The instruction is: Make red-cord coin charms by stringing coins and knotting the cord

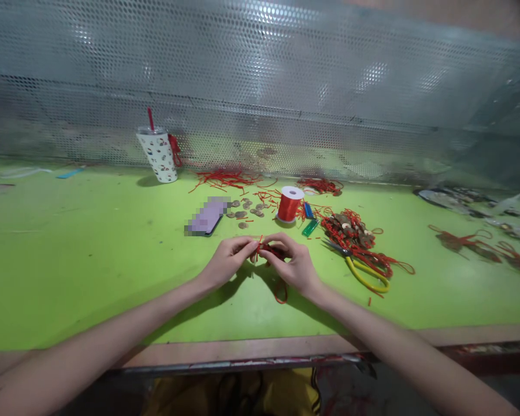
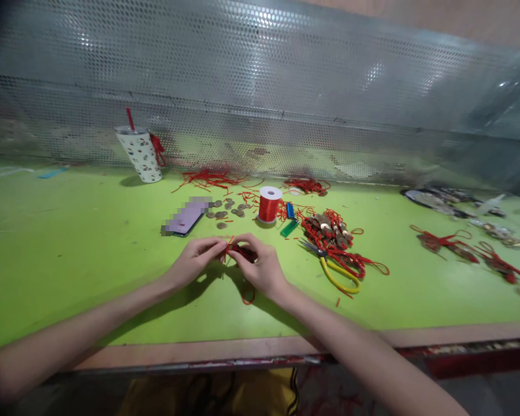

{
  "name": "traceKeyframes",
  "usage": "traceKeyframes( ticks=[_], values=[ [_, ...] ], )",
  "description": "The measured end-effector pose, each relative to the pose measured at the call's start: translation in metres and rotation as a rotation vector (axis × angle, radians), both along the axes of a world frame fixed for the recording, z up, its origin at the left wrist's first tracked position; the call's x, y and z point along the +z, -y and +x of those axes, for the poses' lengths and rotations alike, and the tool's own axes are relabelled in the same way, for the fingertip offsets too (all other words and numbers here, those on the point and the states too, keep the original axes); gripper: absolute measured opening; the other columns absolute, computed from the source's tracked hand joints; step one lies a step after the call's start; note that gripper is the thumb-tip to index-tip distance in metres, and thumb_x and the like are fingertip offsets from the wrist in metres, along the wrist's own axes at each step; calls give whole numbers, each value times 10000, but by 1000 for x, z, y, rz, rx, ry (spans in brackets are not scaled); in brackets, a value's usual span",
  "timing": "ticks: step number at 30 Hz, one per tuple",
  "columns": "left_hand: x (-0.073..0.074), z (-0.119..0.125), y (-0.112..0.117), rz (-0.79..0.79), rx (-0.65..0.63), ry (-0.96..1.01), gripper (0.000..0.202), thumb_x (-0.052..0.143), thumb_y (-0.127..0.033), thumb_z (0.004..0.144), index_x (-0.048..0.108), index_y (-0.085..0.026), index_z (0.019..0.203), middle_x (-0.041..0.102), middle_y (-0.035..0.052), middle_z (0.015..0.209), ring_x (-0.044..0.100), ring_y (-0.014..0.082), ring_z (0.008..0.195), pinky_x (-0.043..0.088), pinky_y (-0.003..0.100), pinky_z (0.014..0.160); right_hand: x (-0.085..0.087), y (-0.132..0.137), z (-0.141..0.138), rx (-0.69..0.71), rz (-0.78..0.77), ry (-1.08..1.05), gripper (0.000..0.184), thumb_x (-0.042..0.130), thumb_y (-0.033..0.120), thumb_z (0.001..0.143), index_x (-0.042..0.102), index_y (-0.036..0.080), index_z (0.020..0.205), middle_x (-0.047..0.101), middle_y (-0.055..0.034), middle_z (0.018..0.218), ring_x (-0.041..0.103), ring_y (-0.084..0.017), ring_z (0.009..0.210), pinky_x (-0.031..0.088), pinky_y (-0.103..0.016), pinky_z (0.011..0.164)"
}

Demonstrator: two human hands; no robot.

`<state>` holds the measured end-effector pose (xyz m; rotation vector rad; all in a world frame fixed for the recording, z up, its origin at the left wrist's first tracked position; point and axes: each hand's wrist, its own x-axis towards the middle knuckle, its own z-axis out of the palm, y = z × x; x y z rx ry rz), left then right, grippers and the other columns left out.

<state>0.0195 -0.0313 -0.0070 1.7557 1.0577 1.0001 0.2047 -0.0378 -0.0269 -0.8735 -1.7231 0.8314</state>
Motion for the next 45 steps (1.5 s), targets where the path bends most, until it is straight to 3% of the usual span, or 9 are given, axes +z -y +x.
traceKeyframes(
  ticks=[6,13,18,23,29,34,45],
  values=[
    [-1,1,-1,-184,-16,134,419,605,-511,879,592,-165,643,471,-10,576,375,105,526,265,250,499,3,-2,3,-18,72,-8,142,695,270,907,765,213,1017,796,-66,984,739,-206,861,582,-343,802],
    [-5,4,-2,-325,-38,255,436,666,-543,804,565,-167,608,400,-33,531,345,92,491,246,240,473,1,-3,3,-4,67,-2,120,682,266,912,759,214,986,790,-57,940,730,-194,798,580,-318,737],
    [-7,4,-3,-322,-53,243,436,658,-542,815,588,-160,617,437,-23,542,376,96,510,268,241,485,0,-5,4,22,28,57,96,660,271,928,690,193,976,755,-50,896,689,-170,742,550,-294,690],
    [-2,3,1,-286,-76,195,456,662,-579,807,613,-166,619,483,-6,564,395,106,529,295,248,493,-2,-6,7,42,115,183,92,556,273,984,612,207,1014,733,-64,949,680,-186,819,534,-318,755],
    [-1,2,1,-290,-100,153,468,652,-599,814,643,-167,634,485,-8,545,400,107,523,297,250,497,-6,-7,8,20,152,382,100,461,282,1016,541,223,1009,701,-71,922,659,-206,775,513,-338,722],
    [0,2,0,-302,-84,132,438,667,-578,806,652,-158,682,598,25,651,448,107,551,322,255,523,-7,-8,7,39,153,345,121,425,300,1029,513,227,991,680,-73,905,653,-217,791,519,-355,742],
    [-6,0,-7,-360,-85,203,403,756,-547,736,646,-160,728,581,3,651,435,90,547,304,232,522,-8,-8,5,3,183,341,138,427,297,1032,535,223,987,669,-69,908,638,-207,783,507,-334,737]
  ],
)
